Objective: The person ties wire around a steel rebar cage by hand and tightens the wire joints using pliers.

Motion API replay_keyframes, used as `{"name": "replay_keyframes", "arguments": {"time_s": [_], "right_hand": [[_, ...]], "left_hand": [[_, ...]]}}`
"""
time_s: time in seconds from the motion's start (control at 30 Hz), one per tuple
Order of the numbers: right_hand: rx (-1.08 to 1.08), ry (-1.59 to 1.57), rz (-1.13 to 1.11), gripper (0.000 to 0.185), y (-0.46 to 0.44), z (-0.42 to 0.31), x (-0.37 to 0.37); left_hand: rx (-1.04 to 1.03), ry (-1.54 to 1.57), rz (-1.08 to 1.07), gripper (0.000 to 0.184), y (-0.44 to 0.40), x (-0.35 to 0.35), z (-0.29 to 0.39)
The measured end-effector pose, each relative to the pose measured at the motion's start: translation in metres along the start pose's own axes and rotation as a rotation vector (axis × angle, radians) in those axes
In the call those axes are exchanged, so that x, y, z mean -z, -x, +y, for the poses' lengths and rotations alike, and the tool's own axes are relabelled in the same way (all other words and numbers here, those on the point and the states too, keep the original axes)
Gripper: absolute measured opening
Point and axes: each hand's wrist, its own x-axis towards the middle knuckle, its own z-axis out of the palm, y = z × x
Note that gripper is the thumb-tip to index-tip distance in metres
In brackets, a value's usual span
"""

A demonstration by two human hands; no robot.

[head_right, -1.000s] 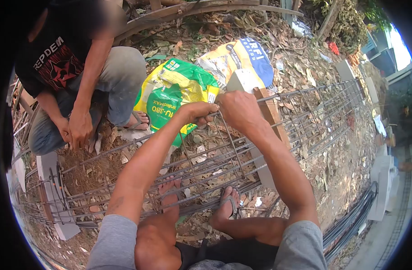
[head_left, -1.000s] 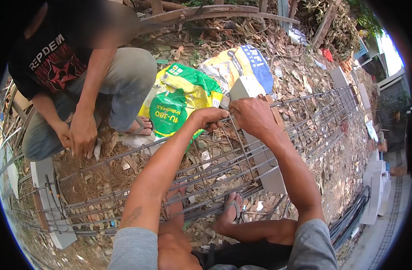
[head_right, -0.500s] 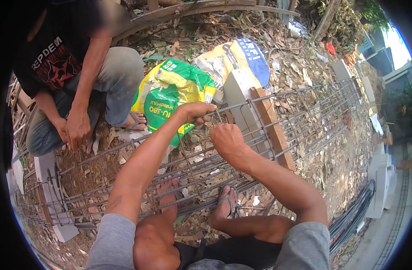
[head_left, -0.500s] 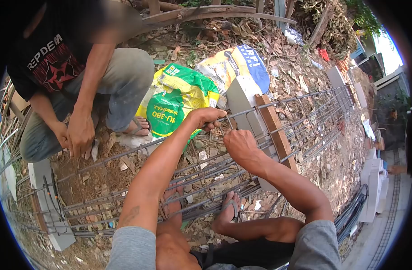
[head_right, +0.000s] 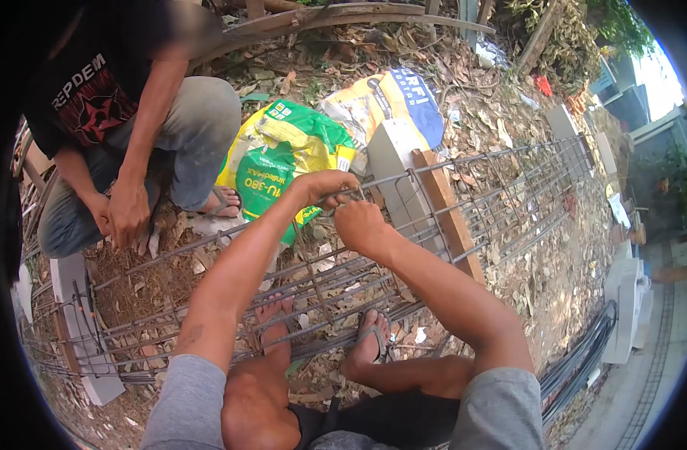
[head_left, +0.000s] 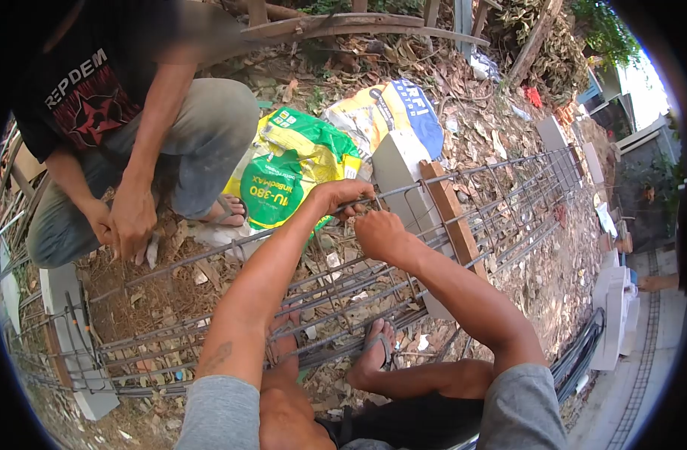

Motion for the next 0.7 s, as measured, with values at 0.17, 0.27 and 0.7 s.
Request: {"name": "replay_keyframes", "arguments": {"time_s": [0.17, 0.27, 0.7], "right_hand": [[-0.083, -0.16, 0.019, 0.024, -0.013, -0.002, -0.02], [-0.145, -0.24, 0.027, 0.034, -0.014, -0.007, -0.023], [-0.163, -0.684, 0.092, 0.067, -0.043, -0.004, -0.066]], "left_hand": [[-0.066, -0.082, 0.139, 0.034, -0.012, 0.003, -0.006], [-0.143, -0.24, 0.21, 0.033, -0.036, 0.015, -0.021], [-0.09, -0.642, 0.282, 0.041, -0.024, 0.007, -0.008]]}}
